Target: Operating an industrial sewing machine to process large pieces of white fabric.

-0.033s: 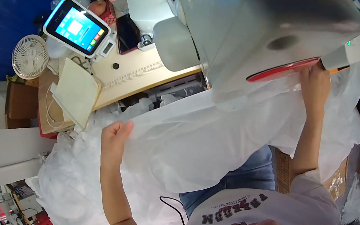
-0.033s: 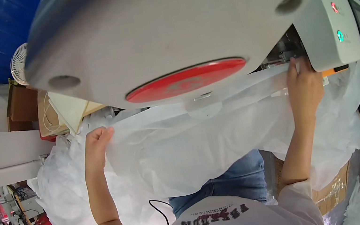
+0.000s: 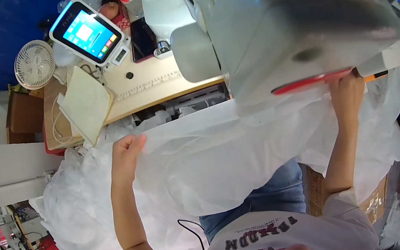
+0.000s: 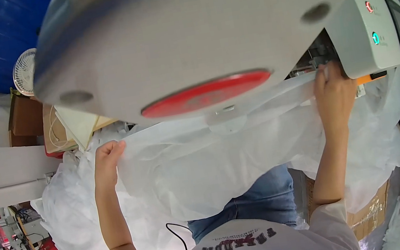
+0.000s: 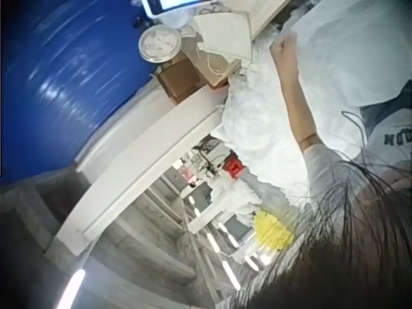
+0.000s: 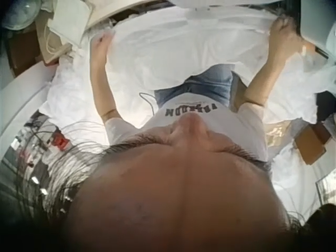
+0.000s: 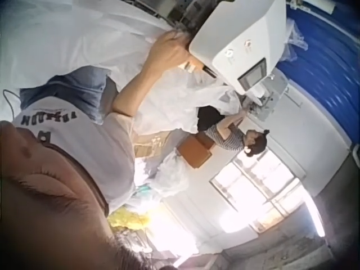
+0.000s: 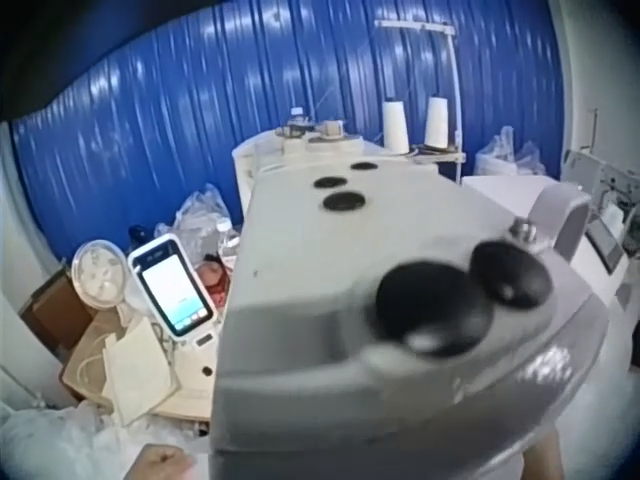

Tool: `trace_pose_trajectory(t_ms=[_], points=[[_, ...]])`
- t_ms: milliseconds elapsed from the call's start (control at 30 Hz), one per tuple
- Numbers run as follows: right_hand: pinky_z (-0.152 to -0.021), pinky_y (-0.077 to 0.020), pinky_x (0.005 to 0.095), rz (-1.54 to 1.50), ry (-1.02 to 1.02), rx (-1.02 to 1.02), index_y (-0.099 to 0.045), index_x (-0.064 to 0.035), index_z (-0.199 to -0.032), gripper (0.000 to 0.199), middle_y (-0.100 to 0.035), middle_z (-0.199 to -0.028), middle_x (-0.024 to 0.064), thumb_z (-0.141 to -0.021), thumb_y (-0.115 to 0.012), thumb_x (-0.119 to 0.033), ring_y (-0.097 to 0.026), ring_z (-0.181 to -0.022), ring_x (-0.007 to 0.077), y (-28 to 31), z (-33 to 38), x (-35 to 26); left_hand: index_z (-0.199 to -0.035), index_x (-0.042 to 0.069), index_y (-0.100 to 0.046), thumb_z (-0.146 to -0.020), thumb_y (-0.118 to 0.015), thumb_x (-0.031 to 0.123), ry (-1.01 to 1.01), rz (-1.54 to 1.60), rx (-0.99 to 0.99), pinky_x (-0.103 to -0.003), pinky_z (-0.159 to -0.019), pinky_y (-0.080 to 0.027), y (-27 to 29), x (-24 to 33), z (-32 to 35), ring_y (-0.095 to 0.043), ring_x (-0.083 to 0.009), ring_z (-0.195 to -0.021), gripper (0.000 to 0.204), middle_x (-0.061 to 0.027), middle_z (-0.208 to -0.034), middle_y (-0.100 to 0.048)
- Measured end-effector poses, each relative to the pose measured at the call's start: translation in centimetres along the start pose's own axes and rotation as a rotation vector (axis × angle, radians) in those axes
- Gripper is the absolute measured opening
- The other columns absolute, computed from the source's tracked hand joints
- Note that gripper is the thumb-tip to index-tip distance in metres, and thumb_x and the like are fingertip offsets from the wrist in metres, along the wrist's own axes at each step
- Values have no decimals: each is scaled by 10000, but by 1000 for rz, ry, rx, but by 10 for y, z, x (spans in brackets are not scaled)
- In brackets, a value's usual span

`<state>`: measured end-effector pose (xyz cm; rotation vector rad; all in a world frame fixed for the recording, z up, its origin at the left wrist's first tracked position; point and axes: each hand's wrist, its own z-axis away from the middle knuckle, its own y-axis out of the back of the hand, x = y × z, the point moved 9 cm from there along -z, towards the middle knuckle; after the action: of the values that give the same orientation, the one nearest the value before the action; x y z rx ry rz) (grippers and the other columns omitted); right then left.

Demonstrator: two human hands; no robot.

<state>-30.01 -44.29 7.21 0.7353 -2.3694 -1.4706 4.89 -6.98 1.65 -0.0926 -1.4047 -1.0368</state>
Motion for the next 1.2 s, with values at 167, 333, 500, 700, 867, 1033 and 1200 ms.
trace_pose_trajectory(t_ms=[167, 333, 500, 700, 867, 1033, 1200], points=[[-825, -338, 448, -130, 22, 139, -526, 7, -976, 179, -546, -953, 168, -844, -515, -113, -464, -924, 349, -18, 17, -7, -693, 45, -519, -828, -609, 115, -98, 184, 244, -220, -550, -351, 11, -32, 1, -433, -68, -606, 176, 42, -623, -439], [-909, -276, 489, -193, -51, 213, -476, 5, -1132, 298, -502, -1081, 186, -853, -493, -97, -394, -1020, 410, -10, 21, -5, -775, 28, -572, -809, -620, 68, -404, -188, 316, -245, -598, -429, 22, -47, 2, -501, -100, -616, 71, 9, -633, -486], [-886, -362, 438, -289, 132, 240, -534, 22, -1061, 278, -541, -1059, 215, -832, -549, -136, -474, -987, 404, 45, 38, -85, -776, 11, -579, -807, -599, 36, 3, 615, -167, -248, -539, -424, 48, -128, 24, -505, -120, -539, 45, -16, -595, -522], [-864, -400, 406, -504, -66, -11, -561, 22, -1019, 310, -559, -1068, 228, -812, -608, -204, -506, -995, 389, 14, 32, -81, -780, -5, -583, -847, -546, 71, 216, -101, 6, -241, -511, -429, 69, -134, 53, -502, -114, -490, 108, -18, -543, -512], [-807, -428, 395, -584, 94, -356, -567, 9, -1024, 337, -576, -1035, 212, -788, -650, -216, -534, -951, 377, 1, 37, -124, -836, -26, -603, -863, -532, 86, 91, -95, 452, -233, -554, -437, 110, -126, 61, -506, -92, -568, 136, -24, -645, -555], [-743, -456, 371, -659, 32, -278, -588, 10, -999, 330, -620, -951, 183, -764, -671, -206, -581, -861, 354, 4, 39, -145, -890, -28, -615, -856, -531, 67, -53, 25, 615, -215, -588, -435, 127, -143, 31, -503, -85, -623, 131, -32, -726, -585], [-704, -471, 328, -830, -186, -542, -623, 19, -932, 265, -640, -824, 148, -740, -675, -156, -622, -769, 261, -23, 54, -86, -829, -26, -602, -844, -527, 36, -91, -44, 286, -209, -580, -439, 89, -140, 6, -520, -93, -623, 99, -29, -702, -573]])
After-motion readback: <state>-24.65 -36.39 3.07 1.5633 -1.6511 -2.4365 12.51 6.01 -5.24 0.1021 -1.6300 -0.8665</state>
